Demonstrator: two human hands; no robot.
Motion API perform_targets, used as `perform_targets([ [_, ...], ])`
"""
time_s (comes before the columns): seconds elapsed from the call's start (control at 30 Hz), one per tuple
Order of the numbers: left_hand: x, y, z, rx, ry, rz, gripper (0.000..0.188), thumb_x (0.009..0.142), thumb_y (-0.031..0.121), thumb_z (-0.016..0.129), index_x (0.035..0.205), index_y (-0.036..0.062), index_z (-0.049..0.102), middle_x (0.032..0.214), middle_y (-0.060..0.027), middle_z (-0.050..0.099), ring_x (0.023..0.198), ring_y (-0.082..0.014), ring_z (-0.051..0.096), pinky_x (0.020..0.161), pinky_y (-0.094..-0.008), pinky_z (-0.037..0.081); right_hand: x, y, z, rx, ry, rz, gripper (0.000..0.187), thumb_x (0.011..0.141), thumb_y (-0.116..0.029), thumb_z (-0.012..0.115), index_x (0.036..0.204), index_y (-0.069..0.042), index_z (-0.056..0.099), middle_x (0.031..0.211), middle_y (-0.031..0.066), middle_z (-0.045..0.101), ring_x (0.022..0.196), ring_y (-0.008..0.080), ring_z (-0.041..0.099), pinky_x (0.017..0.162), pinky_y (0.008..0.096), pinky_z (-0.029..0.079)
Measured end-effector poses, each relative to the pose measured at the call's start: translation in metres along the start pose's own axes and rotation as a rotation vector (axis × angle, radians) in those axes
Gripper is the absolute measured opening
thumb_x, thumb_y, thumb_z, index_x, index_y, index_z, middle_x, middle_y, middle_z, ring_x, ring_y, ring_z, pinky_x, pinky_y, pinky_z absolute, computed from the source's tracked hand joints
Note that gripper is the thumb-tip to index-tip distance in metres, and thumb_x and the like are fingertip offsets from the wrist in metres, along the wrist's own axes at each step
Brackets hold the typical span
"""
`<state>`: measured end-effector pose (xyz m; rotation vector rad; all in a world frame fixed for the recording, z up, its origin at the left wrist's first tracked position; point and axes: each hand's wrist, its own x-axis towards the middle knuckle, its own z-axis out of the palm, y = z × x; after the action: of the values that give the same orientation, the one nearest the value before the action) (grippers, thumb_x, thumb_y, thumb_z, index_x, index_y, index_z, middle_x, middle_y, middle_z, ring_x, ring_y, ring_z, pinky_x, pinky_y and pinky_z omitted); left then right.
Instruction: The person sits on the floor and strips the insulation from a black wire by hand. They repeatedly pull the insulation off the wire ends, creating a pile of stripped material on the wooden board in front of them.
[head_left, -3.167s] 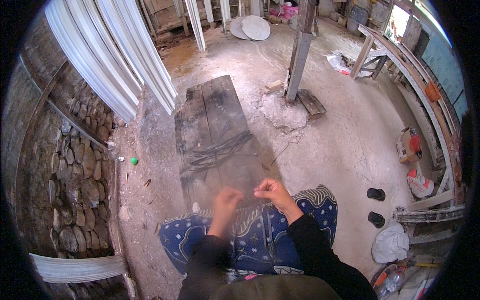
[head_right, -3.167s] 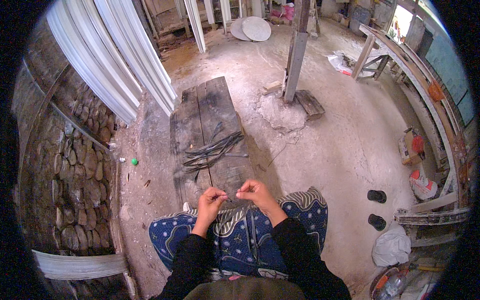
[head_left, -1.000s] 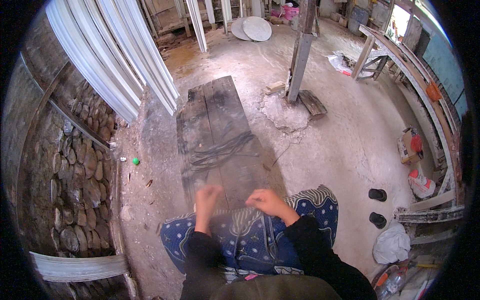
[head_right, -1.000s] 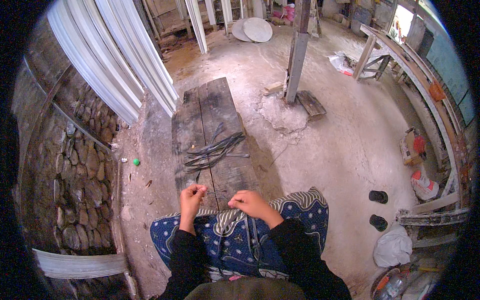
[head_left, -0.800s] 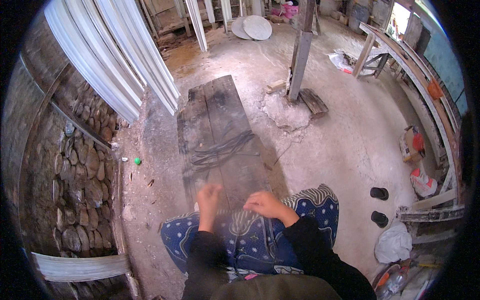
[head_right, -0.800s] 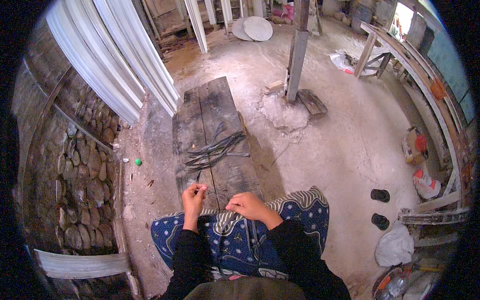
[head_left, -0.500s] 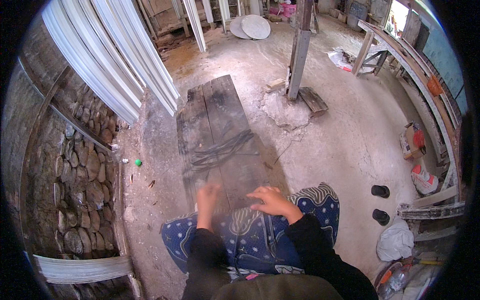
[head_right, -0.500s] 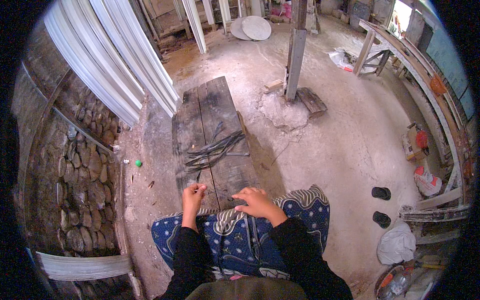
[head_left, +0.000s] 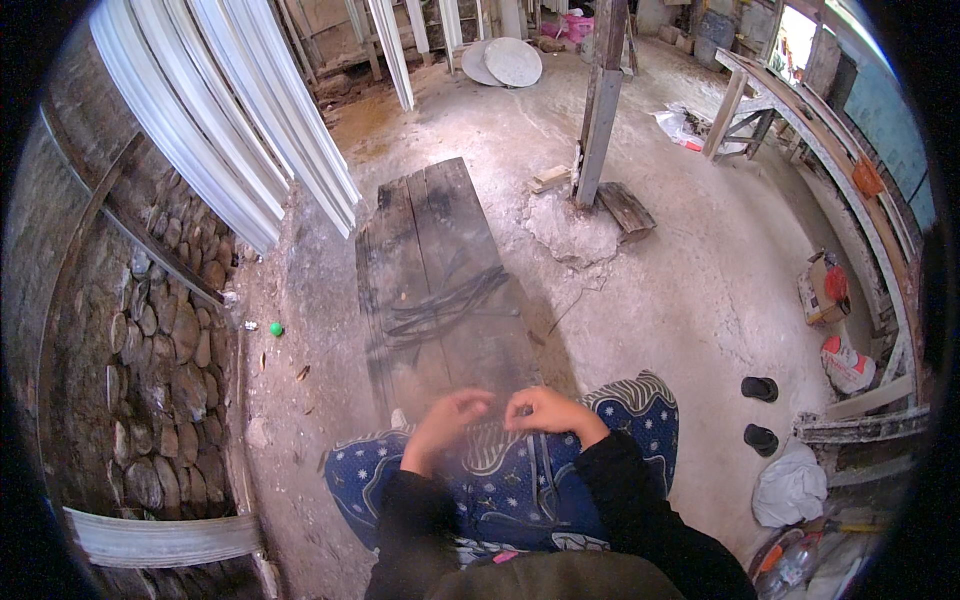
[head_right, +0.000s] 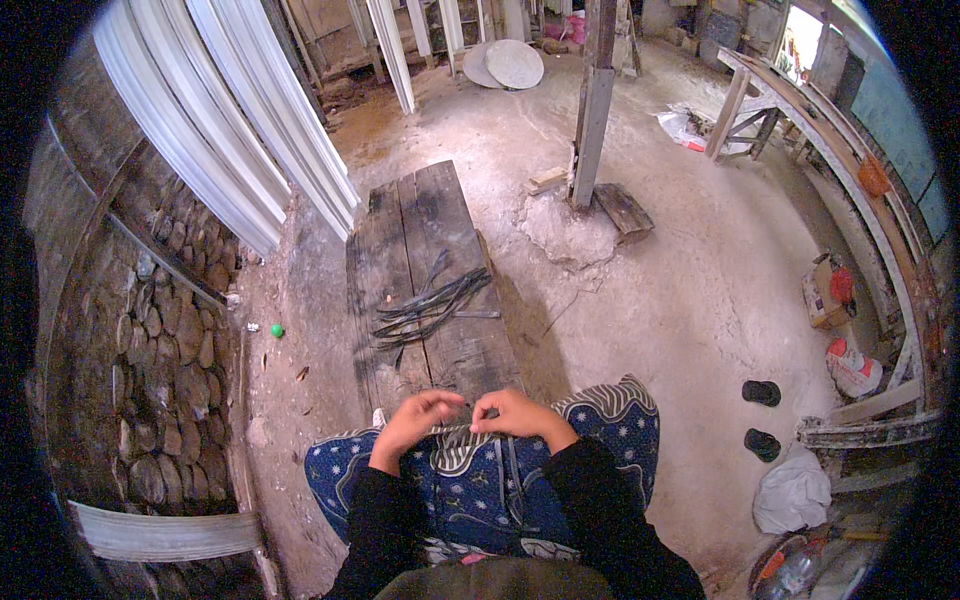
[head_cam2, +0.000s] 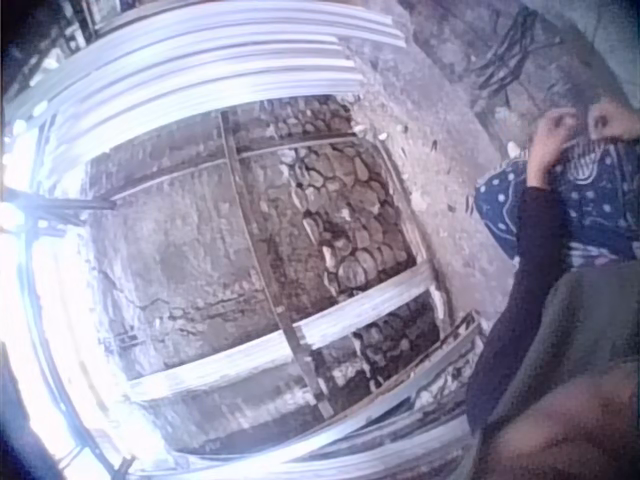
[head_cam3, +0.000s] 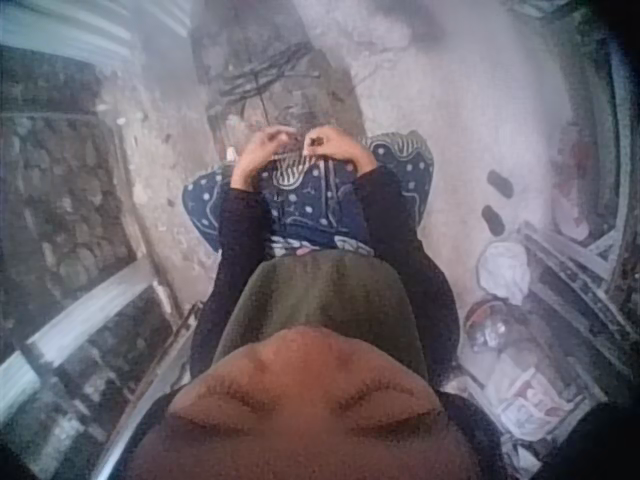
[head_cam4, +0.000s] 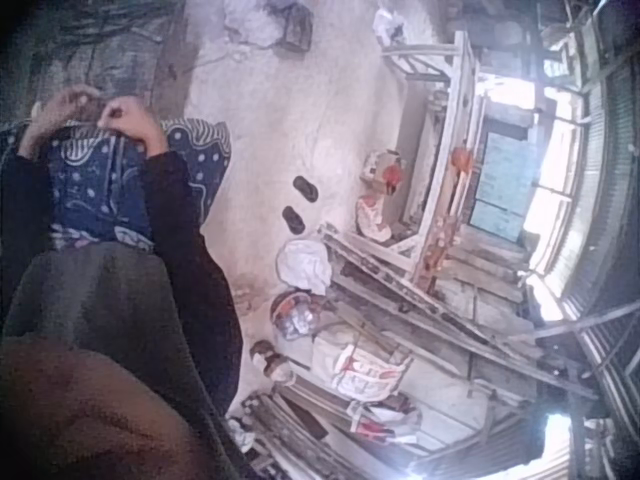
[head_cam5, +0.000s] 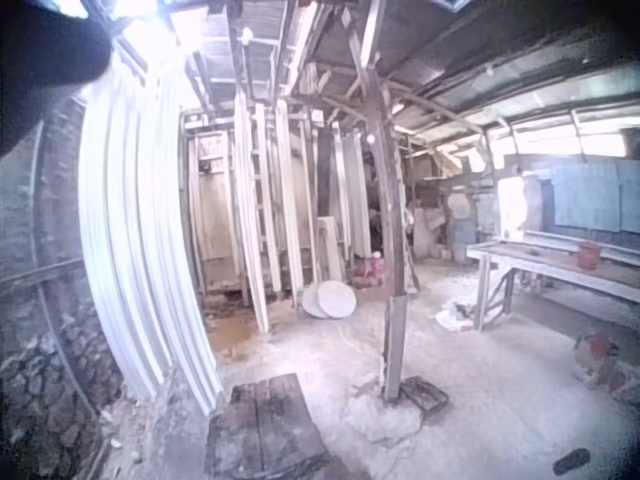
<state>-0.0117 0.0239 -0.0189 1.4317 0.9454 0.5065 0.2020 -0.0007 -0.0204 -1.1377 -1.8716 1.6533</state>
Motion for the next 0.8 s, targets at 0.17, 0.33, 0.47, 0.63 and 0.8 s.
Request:
perform_targets([
  [0.17, -0.009, 0.013, 0.012, -0.241, -0.109, -0.16, 0.034, 0.079, 0.011, 0.059, 0.111, 0.0027, 0.05, 0.083, -0.0009, 0.058, 0.066, -0.0068, 0.053, 0.06, -0.0202, 0.043, 0.0, -0.004, -0.002, 0.328, 0.165, -0.03, 0.012, 0.077, -0.015, 0.06, 0.077, -0.003, 0.058, 0.076, 0.0025, 0.058, 0.072, 0.0102, 0.053, 0.07, 0.0233, 0.041],
  [0.33, -0.007, 0.032, 0.005, -0.356, 0.241, -0.043, 0.027, 0.077, 0.011, 0.06, 0.102, 0.0027, 0.056, 0.075, 0.0002, 0.056, 0.051, -0.005, 0.047, 0.047, -0.0179, 0.038, -0.002, 0.012, -0.015, 0.956, 0.339, -0.02, 0.009, 0.082, -0.013, 0.053, 0.081, -0.004, 0.053, 0.071, 0.0036, 0.056, 0.071, 0.0135, 0.055, 0.073, 0.0279, 0.043],
  [0.47, 0.002, 0.005, -0.006, -0.29, 0.481, 0.1, 0.017, 0.078, 0.012, 0.06, 0.091, 0.0019, 0.06, 0.072, -0.0019, 0.059, 0.045, -0.0039, 0.043, 0.04, -0.0179, 0.034, -0.007, 0.02, -0.027, 1.361, 0.329, -0.19, 0.014, 0.083, -0.018, 0.052, 0.086, -0.004, 0.052, 0.069, 0.0026, 0.055, 0.071, 0.0161, 0.056, 0.073, 0.03, 0.045],
  [0.63, 0.012, -0.017, -0.008, -0.156, 0.512, 0.086, 0.015, 0.079, 0.011, 0.058, 0.09, 0.0001, 0.06, 0.07, -0.0032, 0.061, 0.047, -0.0044, 0.046, 0.041, -0.0185, 0.036, -0.011, 0.012, -0.031, 1.454, 0.383, -0.342, 0.018, 0.082, -0.014, 0.054, 0.097, -0.005, 0.052, 0.077, 0.0026, 0.058, 0.073, 0.016, 0.056, 0.076, 0.0345, 0.044],
  [0.8, 0.016, -0.025, -0.004, 0.105, 0.479, 0.02, 0.015, 0.08, 0.01, 0.057, 0.09, -0.0013, 0.059, 0.074, -0.0041, 0.062, 0.052, -0.0066, 0.051, 0.047, -0.0193, 0.04, -0.017, 0.01, -0.037, 1.477, 0.523, -0.528, 0.025, 0.082, -0.014, 0.054, 0.107, -0.009, 0.051, 0.084, -0.0021, 0.061, 0.076, 0.0132, 0.056, 0.082, 0.0361, 0.041],
])
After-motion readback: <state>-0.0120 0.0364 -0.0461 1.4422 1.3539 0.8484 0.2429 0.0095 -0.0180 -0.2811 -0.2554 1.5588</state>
